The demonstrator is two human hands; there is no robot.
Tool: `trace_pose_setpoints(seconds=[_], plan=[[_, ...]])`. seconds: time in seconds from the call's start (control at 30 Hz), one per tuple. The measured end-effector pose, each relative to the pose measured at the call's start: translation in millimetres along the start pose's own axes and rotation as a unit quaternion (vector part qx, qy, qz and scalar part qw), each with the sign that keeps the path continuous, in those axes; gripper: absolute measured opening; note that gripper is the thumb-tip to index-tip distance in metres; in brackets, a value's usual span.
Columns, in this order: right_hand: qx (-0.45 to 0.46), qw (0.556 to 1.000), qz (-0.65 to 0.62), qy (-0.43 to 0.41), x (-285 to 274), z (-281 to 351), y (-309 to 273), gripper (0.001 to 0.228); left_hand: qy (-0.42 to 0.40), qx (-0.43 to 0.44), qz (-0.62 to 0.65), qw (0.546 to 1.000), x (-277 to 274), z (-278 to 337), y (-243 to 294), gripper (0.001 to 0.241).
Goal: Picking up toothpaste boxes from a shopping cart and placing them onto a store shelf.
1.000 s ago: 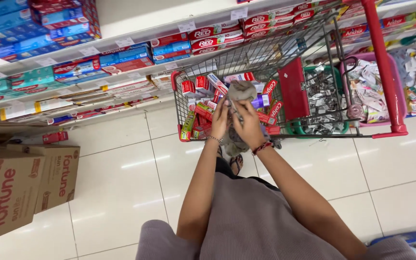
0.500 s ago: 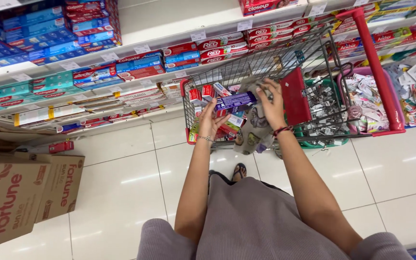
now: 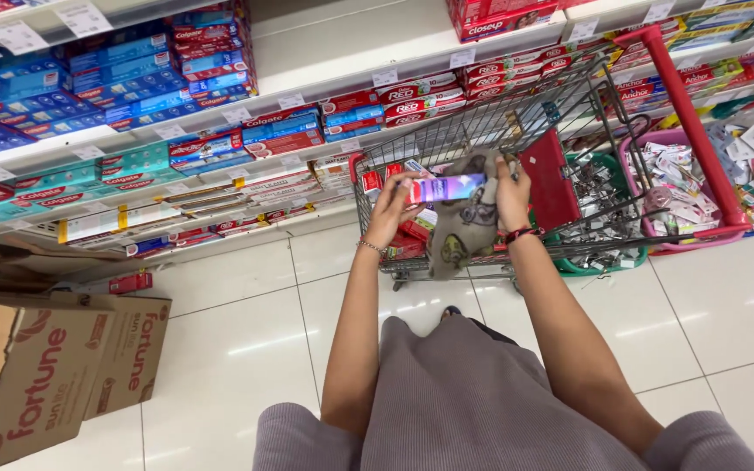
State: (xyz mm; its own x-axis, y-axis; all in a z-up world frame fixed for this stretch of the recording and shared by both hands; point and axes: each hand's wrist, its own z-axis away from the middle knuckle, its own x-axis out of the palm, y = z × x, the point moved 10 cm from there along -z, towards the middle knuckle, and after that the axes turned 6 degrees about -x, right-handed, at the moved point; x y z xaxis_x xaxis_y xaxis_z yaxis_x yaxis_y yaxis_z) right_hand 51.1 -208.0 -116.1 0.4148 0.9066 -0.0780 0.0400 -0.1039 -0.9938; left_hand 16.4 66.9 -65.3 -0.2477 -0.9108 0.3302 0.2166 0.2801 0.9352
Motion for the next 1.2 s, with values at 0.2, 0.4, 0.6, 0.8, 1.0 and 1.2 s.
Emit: trace_pose_setpoints(seconds=[0.2,0.4,0.6,0.8,1.0,1.2], plan=[[-0.2,0.971,0.109,0.072,22.7,71.5,-129.7,0.031,0.142,-0.044,0.188,0.971,-35.6,-5.5,-26.1,0.055],[-0.359,0.916,0.175,-0.029,76.1,138.9,-165.9,0.03,0.167,-0.125,0.248,0.946,-22.1,1.2,-47.8,0.063],[-0.393,0.877,0.269,-0.063,68.4,132.1,-133.8,0.036,0.156,-0.135,0.228,0.951,-25.5,4.6,-50.8,0.063],[-0.32,0.918,0.23,0.04,-60.3,88.0,-149.0,0.024,0.147,-0.163,0.247,0.944,-29.5,8.6,-63.8,0.062],[-0.294,0.93,0.205,0.079,-144.1,63.1,-160.6,0.017,0.144,-0.187,0.24,0.942,-29.8,4.0,-87.0,0.061],[-0.057,0.923,0.378,-0.04,-150.6,41.2,-170.7,0.033,0.151,-0.202,0.246,0.936,-18.0,6.3,-92.5,0.061]])
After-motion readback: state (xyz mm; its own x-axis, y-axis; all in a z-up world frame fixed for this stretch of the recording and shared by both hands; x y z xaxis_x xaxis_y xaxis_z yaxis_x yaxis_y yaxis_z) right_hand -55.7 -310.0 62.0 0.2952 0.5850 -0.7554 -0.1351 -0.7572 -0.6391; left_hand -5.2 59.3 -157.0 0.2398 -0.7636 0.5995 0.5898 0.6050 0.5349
